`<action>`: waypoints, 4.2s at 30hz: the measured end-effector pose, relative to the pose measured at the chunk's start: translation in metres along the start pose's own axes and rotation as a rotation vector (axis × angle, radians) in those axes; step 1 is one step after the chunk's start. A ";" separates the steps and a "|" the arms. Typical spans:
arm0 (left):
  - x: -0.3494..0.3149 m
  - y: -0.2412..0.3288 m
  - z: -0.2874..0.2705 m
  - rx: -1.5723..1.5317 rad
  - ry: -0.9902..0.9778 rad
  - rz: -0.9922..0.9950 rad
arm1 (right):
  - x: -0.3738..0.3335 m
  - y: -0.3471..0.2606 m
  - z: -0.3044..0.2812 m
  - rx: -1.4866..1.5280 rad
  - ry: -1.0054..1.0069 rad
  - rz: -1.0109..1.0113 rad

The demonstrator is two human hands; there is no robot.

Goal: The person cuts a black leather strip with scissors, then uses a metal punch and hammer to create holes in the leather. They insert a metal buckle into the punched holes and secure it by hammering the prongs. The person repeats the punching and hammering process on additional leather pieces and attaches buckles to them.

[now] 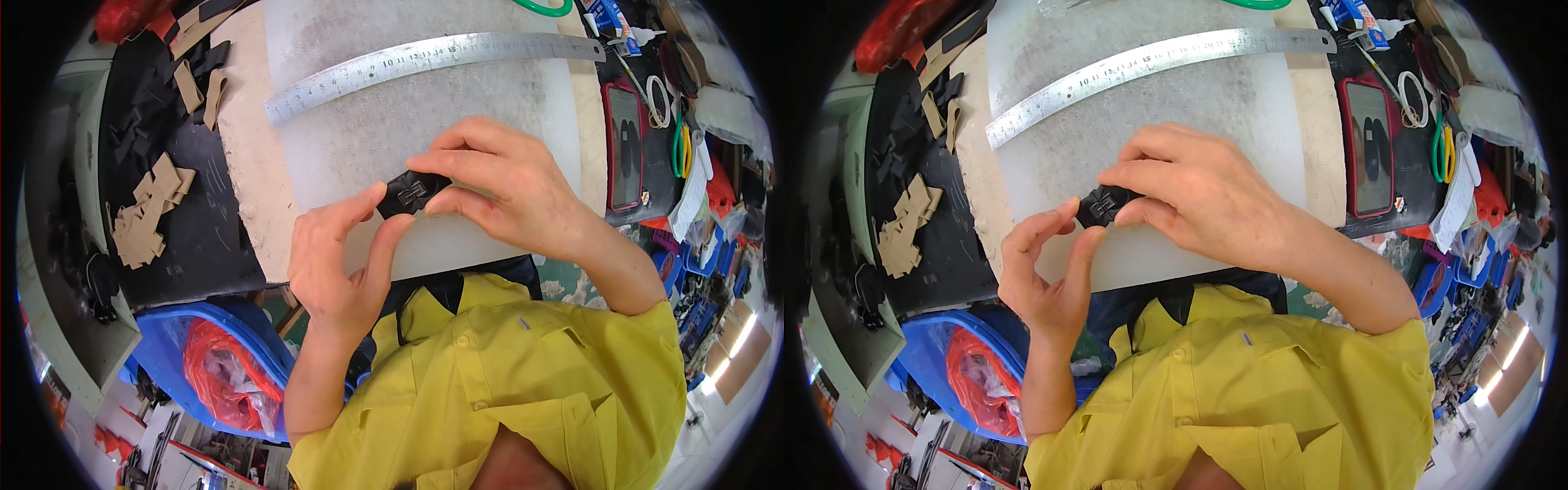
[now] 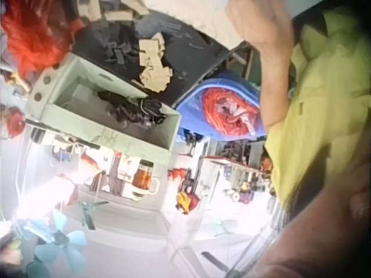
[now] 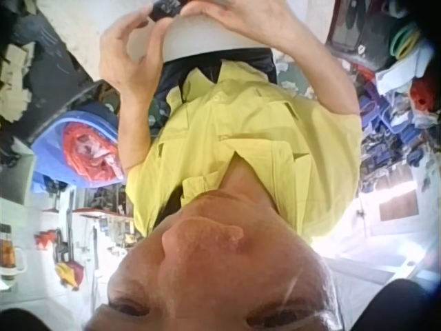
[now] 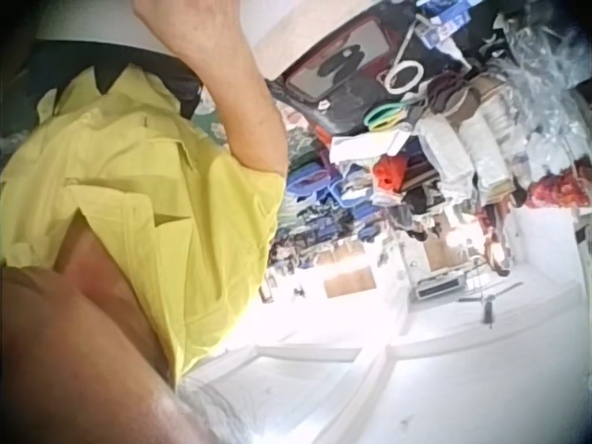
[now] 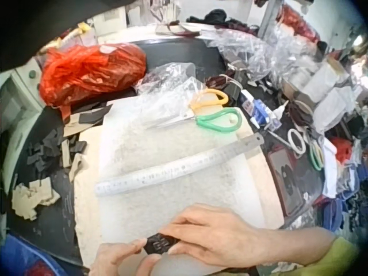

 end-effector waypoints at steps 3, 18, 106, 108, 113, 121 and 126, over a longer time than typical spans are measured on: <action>0.003 0.000 0.000 0.017 -0.004 0.021 | 0.002 0.000 -0.001 -0.017 -0.012 -0.009; 0.002 -0.002 -0.003 0.029 -0.074 0.033 | 0.007 -0.006 -0.005 -0.009 -0.098 -0.002; 0.073 0.060 0.001 0.509 0.086 0.167 | 0.072 0.268 -0.416 -0.530 0.929 0.491; 0.083 0.063 0.007 0.512 0.066 0.167 | 0.099 0.308 -0.384 -0.345 0.633 0.478; 0.100 0.064 0.035 0.517 -0.085 0.193 | 0.084 0.321 -0.353 -0.690 0.308 0.357; 0.105 0.072 0.044 0.549 -0.021 0.197 | 0.035 0.244 -0.491 -1.178 1.180 -0.074; 0.113 0.072 0.045 0.588 0.039 0.250 | 0.030 0.315 -0.537 -1.263 0.728 0.660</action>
Point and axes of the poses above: each hand's wrist, its own x-axis towards the middle knuckle, its own z-axis out of the palm, y = z × x, the point moved 2 cm from there along x, towards the middle knuckle, and after that the axes turned 5 degrees about -z, right-handed, at the moved point
